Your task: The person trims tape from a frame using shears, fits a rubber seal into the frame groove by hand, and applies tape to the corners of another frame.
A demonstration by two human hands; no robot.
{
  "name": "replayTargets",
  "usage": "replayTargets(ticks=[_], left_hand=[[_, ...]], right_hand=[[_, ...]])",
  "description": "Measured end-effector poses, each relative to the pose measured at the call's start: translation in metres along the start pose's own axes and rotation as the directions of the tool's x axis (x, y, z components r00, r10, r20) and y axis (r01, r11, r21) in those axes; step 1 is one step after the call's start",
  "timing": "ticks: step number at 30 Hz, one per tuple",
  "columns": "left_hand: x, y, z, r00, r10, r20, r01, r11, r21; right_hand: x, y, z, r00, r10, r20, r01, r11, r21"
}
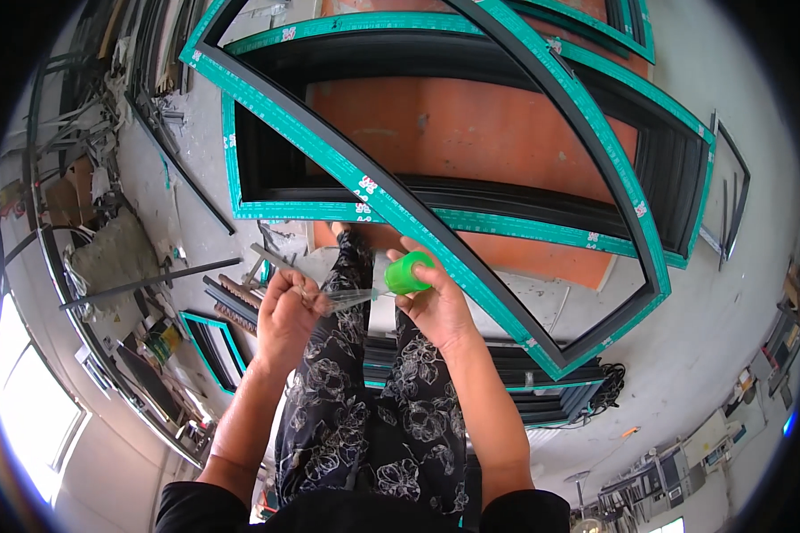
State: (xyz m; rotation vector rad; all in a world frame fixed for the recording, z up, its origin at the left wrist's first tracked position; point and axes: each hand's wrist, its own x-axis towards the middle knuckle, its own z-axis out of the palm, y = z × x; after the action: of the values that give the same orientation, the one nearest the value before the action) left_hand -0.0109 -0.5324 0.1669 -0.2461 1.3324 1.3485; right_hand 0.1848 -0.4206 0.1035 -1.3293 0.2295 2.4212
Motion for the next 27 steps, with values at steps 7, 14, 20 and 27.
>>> replayTargets(ticks=[7,14,20,27], left_hand=[[0.057,0.022,-0.024,0.99,-0.06,-0.126,0.023,0.961,-0.275],[0.162,0.005,-0.097,0.92,-0.134,-0.367,-0.003,0.937,-0.349],[0.286,-0.07,-0.115,0.834,-0.346,-0.43,0.167,0.901,-0.401],[0.331,-0.084,-0.057,0.887,-0.42,-0.192,0.122,0.614,-0.78]], right_hand=[[0.042,0.007,0.028,0.88,0.334,0.338,-0.316,0.942,-0.109],[0.099,-0.002,0.107,0.999,0.016,0.044,0.021,0.689,-0.724],[0.19,-0.04,0.114,0.807,-0.523,0.276,0.262,-0.103,-0.96],[0.315,-0.059,0.033,0.798,-0.514,0.316,0.29,-0.133,-0.948]])
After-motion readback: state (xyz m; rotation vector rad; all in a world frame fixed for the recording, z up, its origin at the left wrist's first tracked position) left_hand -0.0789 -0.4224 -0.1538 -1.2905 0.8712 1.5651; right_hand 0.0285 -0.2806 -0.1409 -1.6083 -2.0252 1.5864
